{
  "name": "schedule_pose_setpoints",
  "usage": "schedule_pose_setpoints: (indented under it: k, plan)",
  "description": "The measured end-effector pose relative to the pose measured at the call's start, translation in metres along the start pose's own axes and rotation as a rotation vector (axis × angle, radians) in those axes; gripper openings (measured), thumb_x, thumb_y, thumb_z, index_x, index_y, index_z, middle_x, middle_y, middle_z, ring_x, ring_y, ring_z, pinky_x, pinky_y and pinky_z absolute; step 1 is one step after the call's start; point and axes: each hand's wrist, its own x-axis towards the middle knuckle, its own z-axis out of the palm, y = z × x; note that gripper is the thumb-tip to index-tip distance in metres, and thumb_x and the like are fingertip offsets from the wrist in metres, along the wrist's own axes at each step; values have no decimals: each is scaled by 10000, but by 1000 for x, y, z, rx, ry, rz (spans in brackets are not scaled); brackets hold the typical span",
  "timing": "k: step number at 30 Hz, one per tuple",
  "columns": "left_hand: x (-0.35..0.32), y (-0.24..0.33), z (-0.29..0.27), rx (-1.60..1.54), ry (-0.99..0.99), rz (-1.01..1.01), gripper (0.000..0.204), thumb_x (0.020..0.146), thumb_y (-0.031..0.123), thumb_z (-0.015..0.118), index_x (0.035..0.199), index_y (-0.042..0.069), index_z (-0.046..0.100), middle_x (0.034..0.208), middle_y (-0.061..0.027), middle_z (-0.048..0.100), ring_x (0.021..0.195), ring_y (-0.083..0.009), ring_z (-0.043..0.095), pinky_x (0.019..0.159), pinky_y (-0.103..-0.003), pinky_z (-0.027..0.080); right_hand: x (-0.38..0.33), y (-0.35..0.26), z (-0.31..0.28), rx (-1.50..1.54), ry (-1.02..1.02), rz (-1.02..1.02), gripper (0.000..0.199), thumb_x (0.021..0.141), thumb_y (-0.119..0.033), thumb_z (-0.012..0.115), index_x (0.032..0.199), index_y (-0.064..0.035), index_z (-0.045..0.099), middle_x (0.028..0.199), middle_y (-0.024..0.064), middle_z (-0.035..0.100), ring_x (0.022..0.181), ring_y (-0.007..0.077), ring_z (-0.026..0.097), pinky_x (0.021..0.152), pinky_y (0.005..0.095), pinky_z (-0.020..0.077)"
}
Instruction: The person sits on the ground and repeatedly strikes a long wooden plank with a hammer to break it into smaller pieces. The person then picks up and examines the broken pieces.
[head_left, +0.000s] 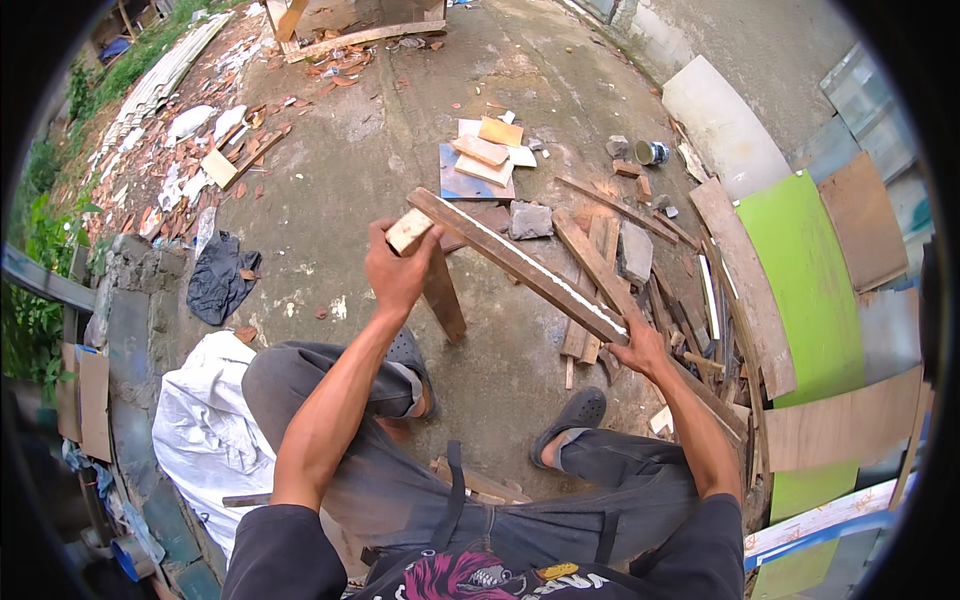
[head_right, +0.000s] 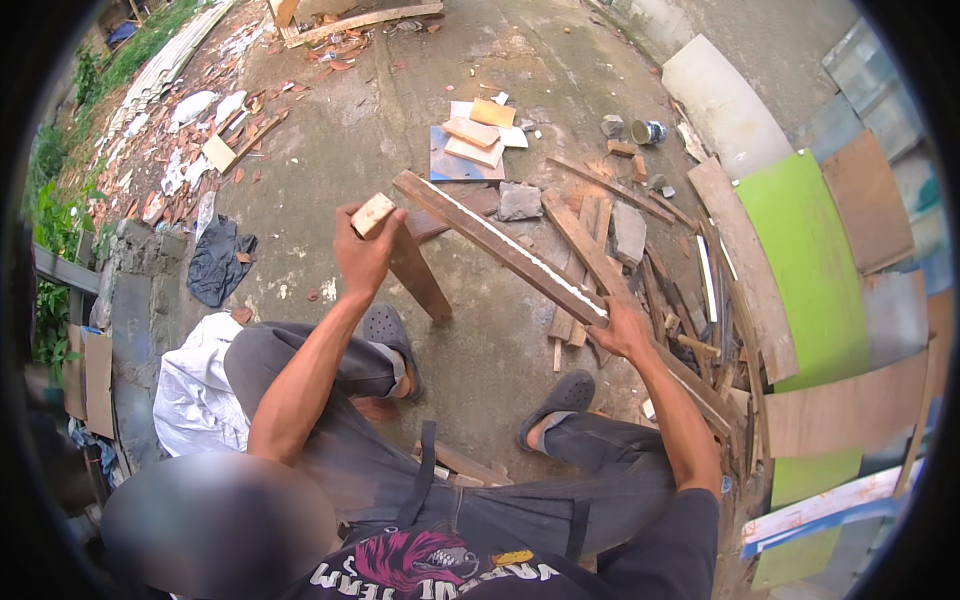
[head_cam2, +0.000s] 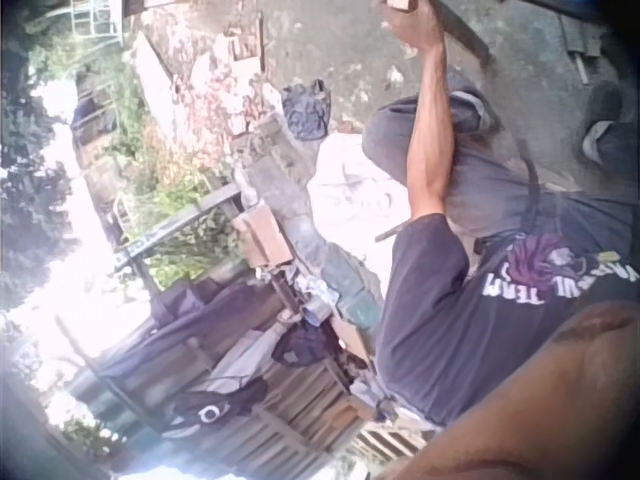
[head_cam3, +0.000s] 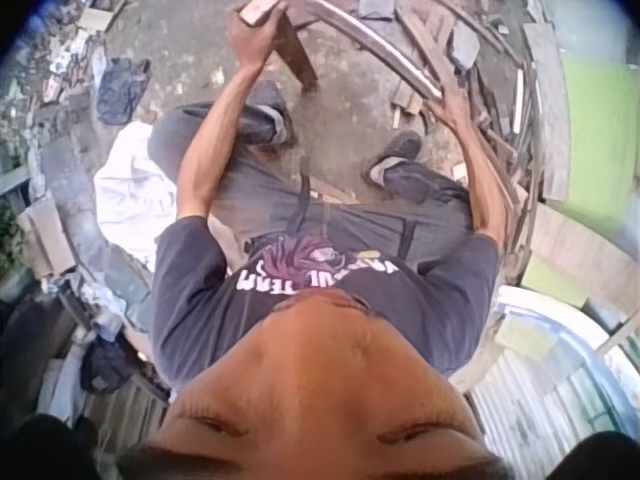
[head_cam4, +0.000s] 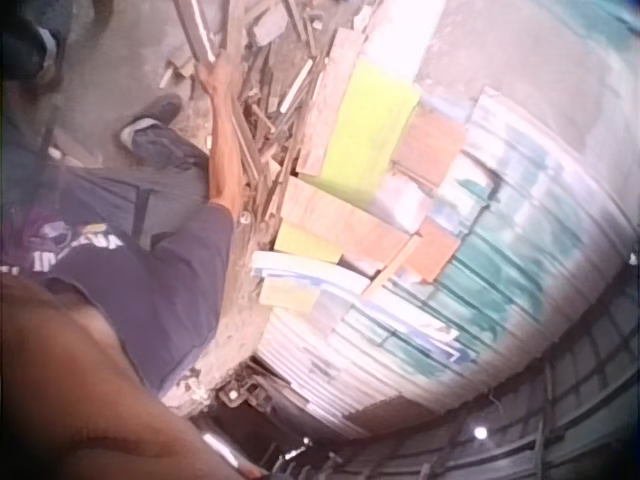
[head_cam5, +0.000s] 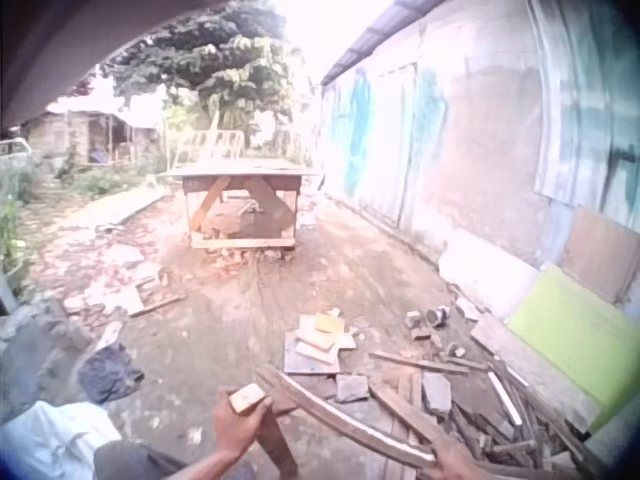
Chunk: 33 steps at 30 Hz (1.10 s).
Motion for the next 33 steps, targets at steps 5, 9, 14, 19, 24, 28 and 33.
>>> schedule_pose_setpoints:
  k: [5,9,14,19,24,28,33]
  plan:
    - [22,16,-9,135,98,39,521,779,366,850,1041,37,543,890,-125,703,825,-208,698,716,-327,539,10,10,75,87,-22,-49,673,745,-372,770,1249,-2,520,1073,264,650,1012,415,627,865,475,492]
    - [25,-5,-18,229,164,82,536,785,371,842,1083,39,545,937,-132,697,877,-217,697,761,-326,531,29,13,167,68,-12,-173,619,762,-343,758,1204,19,520,1060,256,633,1054,407,595,922,495,452]
    - [24,-28,-18,231,173,147,516,783,367,840,1097,63,566,925,-120,711,850,-240,712,743,-346,544,22,28,234,-175,-74,-107,585,783,-313,742,1206,20,512,1122,207,615,1153,346,547,1018,512,383]
    - [25,-30,-23,249,130,151,502,790,306,848,1111,41,567,932,-106,706,850,-191,700,765,-315,540,39,-6,237,-83,-90,-123,758,776,-371,771,1353,-7,442,1256,187,557,1203,351,519,1007,493,412]
    - [24,-32,-22,251,53,80,587,804,317,838,1198,20,520,1098,-113,599,998,-185,617,862,-303,493,74,-37,254,20,-222,6,868,740,-423,815,1393,-25,405,1300,187,523,1241,370,482,1021,495,403]
    - [27,-42,-29,106,4,34,622,823,329,823,1241,9,492,1196,-106,522,1083,-175,555,913,-293,460,96,-31,276,-31,-308,72,813,723,-342,845,1346,-27,429,1278,210,533,1204,396,511,986,490,443]
    - [27,-59,-40,81,-50,4,526,816,297,835,1162,29,542,1005,-51,632,932,-127,616,813,-277,499,101,-19,262,94,-367,-19,695,672,-295,831,1199,28,512,1179,257,593,1122,413,574,951,461,484]
